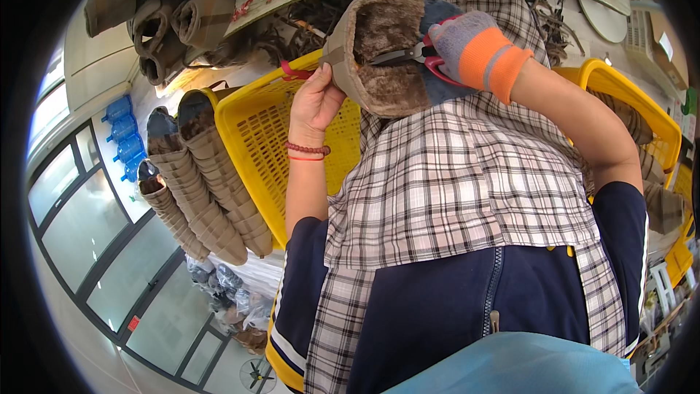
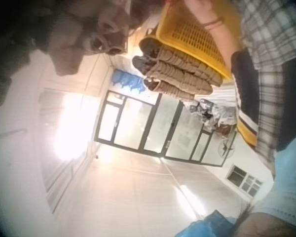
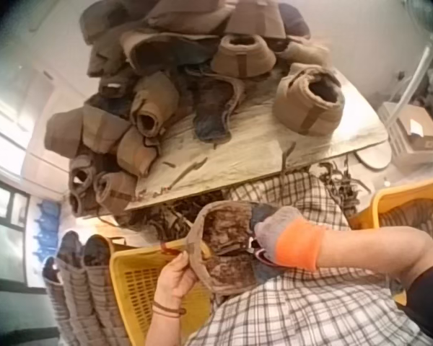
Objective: The person trims the edges of shoe uppers using a handheld rotary tool and scissors. They repeatedly pick up shoe parts from a pile, trim the edges, and place them into a yellow basket.
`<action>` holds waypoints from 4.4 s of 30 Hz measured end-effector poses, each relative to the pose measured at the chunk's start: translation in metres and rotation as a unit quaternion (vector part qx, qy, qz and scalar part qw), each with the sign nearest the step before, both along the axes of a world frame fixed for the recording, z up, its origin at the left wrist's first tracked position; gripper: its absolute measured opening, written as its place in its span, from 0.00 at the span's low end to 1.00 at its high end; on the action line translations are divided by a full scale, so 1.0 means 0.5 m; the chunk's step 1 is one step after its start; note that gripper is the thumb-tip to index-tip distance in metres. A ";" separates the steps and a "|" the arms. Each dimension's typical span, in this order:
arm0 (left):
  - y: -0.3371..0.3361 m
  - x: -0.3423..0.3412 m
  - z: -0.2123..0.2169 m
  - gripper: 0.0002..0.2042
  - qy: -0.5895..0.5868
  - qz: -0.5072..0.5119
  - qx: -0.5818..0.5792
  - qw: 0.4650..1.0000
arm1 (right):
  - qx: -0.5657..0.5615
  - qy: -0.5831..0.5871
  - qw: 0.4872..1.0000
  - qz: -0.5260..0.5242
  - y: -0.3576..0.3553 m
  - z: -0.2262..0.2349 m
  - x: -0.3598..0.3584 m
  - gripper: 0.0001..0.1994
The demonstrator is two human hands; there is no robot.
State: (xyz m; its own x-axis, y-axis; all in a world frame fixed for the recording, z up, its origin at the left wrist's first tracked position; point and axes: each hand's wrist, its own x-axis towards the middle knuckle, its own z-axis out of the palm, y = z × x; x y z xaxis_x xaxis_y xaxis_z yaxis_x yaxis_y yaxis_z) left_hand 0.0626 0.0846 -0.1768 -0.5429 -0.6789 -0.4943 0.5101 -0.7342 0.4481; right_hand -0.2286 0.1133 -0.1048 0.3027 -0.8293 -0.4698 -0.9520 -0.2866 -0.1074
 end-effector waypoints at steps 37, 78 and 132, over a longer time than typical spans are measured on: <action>-0.001 -0.011 -0.007 0.18 -0.012 -0.018 -0.023 0.999 | 0.071 -0.022 0.997 -0.022 -0.012 0.027 -0.016 0.30; 0.001 -0.054 -0.005 0.19 -0.020 0.034 -0.032 0.999 | 0.010 -0.089 0.986 -0.138 0.115 -0.003 -0.149 0.28; -0.232 -0.605 0.417 0.24 -0.228 -0.062 -0.938 0.253 | -0.016 -0.220 0.873 -0.435 0.238 -0.116 -0.189 0.39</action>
